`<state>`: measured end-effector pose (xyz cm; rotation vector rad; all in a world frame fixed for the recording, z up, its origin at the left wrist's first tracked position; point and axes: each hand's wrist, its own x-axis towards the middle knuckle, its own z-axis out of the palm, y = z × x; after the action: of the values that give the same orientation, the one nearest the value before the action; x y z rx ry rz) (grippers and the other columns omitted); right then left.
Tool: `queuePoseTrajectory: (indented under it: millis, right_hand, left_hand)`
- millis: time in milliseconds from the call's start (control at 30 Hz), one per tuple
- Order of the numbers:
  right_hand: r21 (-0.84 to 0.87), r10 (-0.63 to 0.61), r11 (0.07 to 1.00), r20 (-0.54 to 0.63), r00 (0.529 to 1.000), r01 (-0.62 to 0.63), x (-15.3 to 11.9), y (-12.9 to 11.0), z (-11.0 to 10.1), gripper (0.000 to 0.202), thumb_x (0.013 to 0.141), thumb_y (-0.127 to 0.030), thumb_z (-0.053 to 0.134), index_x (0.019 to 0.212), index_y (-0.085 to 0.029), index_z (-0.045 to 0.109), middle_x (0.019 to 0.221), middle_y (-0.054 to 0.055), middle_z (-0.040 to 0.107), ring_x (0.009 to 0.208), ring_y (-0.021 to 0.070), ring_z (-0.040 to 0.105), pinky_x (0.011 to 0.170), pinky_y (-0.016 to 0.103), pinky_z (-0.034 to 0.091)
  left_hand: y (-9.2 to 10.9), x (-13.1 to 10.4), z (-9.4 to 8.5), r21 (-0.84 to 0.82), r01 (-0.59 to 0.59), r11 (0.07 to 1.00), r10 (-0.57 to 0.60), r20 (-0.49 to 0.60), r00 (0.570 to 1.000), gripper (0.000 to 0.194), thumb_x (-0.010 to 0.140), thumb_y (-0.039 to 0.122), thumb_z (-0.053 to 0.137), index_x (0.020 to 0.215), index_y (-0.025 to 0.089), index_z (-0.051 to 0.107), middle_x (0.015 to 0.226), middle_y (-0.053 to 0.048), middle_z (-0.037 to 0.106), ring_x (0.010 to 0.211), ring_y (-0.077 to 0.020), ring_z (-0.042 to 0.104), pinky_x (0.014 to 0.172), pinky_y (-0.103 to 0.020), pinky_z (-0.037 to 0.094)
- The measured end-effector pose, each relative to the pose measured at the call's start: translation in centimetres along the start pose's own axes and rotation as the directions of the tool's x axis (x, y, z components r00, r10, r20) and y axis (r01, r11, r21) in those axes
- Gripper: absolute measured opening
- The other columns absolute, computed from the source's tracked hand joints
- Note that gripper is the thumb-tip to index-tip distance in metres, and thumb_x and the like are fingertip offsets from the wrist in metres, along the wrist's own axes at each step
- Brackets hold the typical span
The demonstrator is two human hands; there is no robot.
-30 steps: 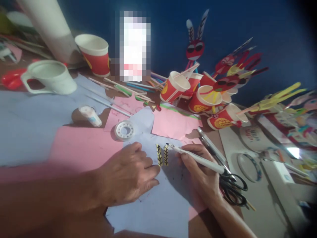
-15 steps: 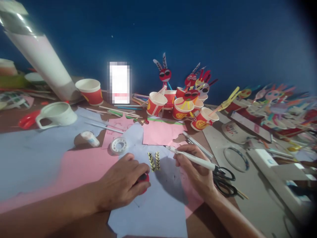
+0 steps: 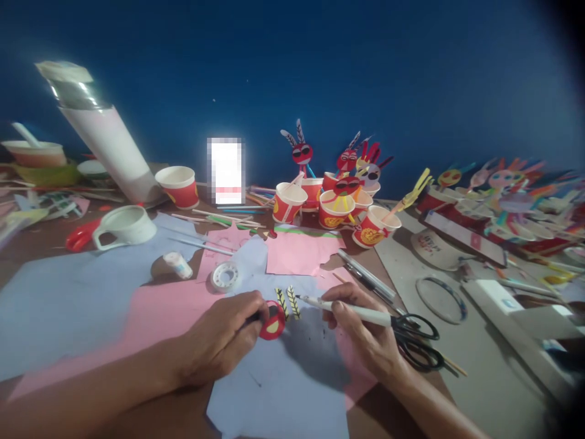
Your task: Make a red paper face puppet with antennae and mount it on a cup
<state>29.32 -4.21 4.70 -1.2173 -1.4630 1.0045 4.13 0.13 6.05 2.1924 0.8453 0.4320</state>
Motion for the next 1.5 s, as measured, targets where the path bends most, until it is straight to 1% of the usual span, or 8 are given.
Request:
queuePoseTrajectory:
  millis: [133, 300, 500, 600, 700, 967, 1267, 1500]
  right_hand:
    - [0.012, 0.003, 1.0, -0.051, 0.999, -0.003, -0.2, 0.1, 0.2, 0.014, 0.091, -0.036, 0.055, 0.091, -0.022, 0.059, 0.07, -0.001, 0.06, 0.06, 0.0125, 0.056, 0.054, 0.023, 0.045]
    - [-0.027, -0.013, 1.0, -0.005, 1.0, 0.013, -0.5, -0.1, 0.5, 0.012, 0.09, -0.032, 0.057, 0.095, -0.022, 0.06, 0.072, 0.001, 0.062, 0.064, 0.0151, 0.059, 0.055, 0.025, 0.048]
    - [0.145, -0.093, 0.986, 0.061, 0.994, 0.084, -0.5, -0.2, 0.6, 0.02, 0.09, -0.035, 0.057, 0.103, -0.023, 0.065, 0.081, 0.004, 0.068, 0.068, 0.0169, 0.063, 0.061, 0.028, 0.051]
    - [0.304, -0.059, 0.952, 0.109, 0.992, 0.024, -0.6, 0.2, 0.4, 0.033, 0.093, -0.045, 0.047, 0.106, -0.021, 0.066, 0.081, 0.007, 0.07, 0.07, 0.0195, 0.063, 0.065, 0.032, 0.052]
    - [0.354, -0.006, 0.934, 0.135, 0.991, -0.043, -0.8, 0.4, 0.3, 0.031, 0.093, -0.045, 0.049, 0.1, -0.022, 0.068, 0.078, 0.006, 0.071, 0.069, 0.0185, 0.064, 0.065, 0.031, 0.052]
    - [0.167, 0.02, 0.985, 0.194, 0.981, -0.053, -0.9, -0.7, 0.6, 0.022, 0.09, -0.038, 0.056, 0.092, -0.02, 0.067, 0.073, 0.005, 0.071, 0.069, 0.0183, 0.066, 0.063, 0.029, 0.052]
    - [0.033, -0.069, 0.997, 0.256, 0.964, 0.063, -0.7, -1.2, 0.6, 0.013, 0.088, -0.026, 0.056, 0.094, -0.023, 0.067, 0.075, 0.002, 0.072, 0.066, 0.016, 0.067, 0.059, 0.024, 0.054]
    - [0.041, -0.146, 0.989, 0.307, 0.94, 0.14, -0.5, -1.2, 0.7, 0.015, 0.085, -0.018, 0.054, 0.093, -0.023, 0.066, 0.078, 0.003, 0.07, 0.067, 0.017, 0.066, 0.059, 0.027, 0.053]
  left_hand:
    - [0.2, 0.3, -0.3, -0.081, 0.022, 0.996, -0.022, 0.0, 1.0, 0.017, 0.092, 0.023, 0.037, 0.089, 0.018, 0.052, 0.077, 0.001, 0.054, 0.066, -0.0127, 0.048, 0.061, -0.024, 0.041]
    - [-0.1, 0.6, -0.3, -0.137, -0.041, 0.99, 0.032, -0.07, 0.997, 0.022, 0.093, 0.023, 0.042, 0.099, 0.018, 0.062, 0.087, -0.002, 0.059, 0.073, -0.013, 0.055, 0.067, -0.025, 0.044]
    - [-0.5, 0.6, -0.2, -0.214, -0.047, 0.976, 0.052, 0.018, 0.998, 0.028, 0.096, 0.025, 0.04, 0.114, 0.021, 0.061, 0.107, -0.004, 0.069, 0.092, -0.0165, 0.063, 0.079, -0.026, 0.048]
    - [-0.1, 0.4, -0.2, -0.117, -0.016, 0.993, 0.018, 0.017, 1.0, 0.026, 0.093, 0.026, 0.045, 0.113, 0.021, 0.061, 0.1, -0.002, 0.07, 0.082, -0.0146, 0.064, 0.073, -0.023, 0.048]
    - [0.1, 0.3, -0.1, -0.082, -0.017, 0.997, 0.019, 0.023, 1.0, 0.02, 0.092, 0.024, 0.046, 0.104, 0.019, 0.062, 0.084, 0.001, 0.068, 0.067, -0.0107, 0.058, 0.062, -0.019, 0.044]
    - [-0.4, 0.3, 0.4, -0.061, -0.095, 0.994, 0.099, 0.06, 0.993, 0.02, 0.093, 0.021, 0.045, 0.105, 0.018, 0.061, 0.082, 0.0, 0.067, 0.067, -0.0111, 0.059, 0.061, -0.02, 0.043]
    - [-0.4, 0.1, 0.4, -0.056, -0.157, 0.986, 0.163, 0.13, 0.978, 0.025, 0.094, 0.025, 0.045, 0.111, 0.013, 0.06, 0.087, -0.005, 0.068, 0.073, -0.0154, 0.062, 0.065, -0.023, 0.045]
    - [0.1, 0.3, -0.5, -0.131, -0.087, 0.988, 0.115, 0.219, 0.969, 0.02, 0.093, 0.022, 0.05, 0.106, 0.014, 0.063, 0.086, -0.003, 0.067, 0.074, -0.0137, 0.062, 0.065, -0.02, 0.043]
